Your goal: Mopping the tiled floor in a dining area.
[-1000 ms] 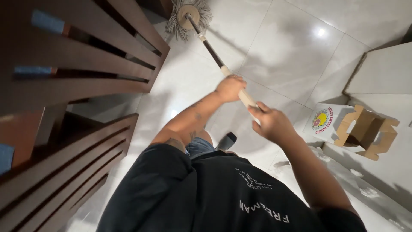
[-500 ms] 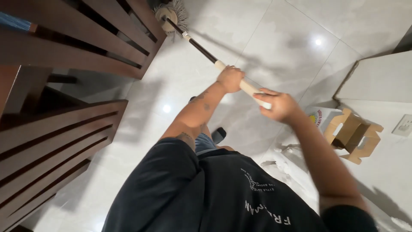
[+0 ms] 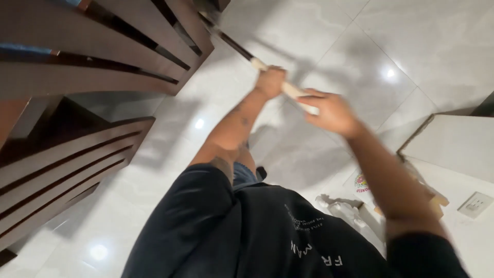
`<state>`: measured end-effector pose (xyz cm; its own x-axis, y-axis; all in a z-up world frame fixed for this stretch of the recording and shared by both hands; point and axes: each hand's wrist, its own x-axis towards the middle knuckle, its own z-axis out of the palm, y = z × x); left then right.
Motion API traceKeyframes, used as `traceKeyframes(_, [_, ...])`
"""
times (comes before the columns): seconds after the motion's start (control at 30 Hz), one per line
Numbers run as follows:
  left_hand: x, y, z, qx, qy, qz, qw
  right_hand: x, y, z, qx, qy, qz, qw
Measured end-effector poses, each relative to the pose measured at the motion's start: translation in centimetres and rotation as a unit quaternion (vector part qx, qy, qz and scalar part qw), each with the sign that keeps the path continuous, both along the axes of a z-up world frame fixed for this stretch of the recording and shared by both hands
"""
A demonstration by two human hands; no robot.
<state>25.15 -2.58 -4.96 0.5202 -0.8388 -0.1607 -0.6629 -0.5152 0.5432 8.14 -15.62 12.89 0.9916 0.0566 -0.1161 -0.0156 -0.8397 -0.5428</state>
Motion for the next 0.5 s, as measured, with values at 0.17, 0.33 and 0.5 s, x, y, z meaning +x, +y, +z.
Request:
traceKeyframes(0.17, [2.7, 0.9, -3.0, -0.106, -0.044, 0.010, 0.993, 3.1, 1.2, 1.3, -0.023, -0.005, 0.015, 1.000])
traceKeyframes(0.33, [-2.5, -2.3, 5.1, -0.260, 0.042, 0.073, 0.962, 1.3, -1.9, 10.3, -0.088, -0.007, 0.034, 0.995])
traceKeyframes(0.5, [4.7, -2.5, 0.8, -0.252, 0.078, 0.026, 0.964, 7.7, -0.6, 10.0, -0.169, 0.029, 0.070, 0.983])
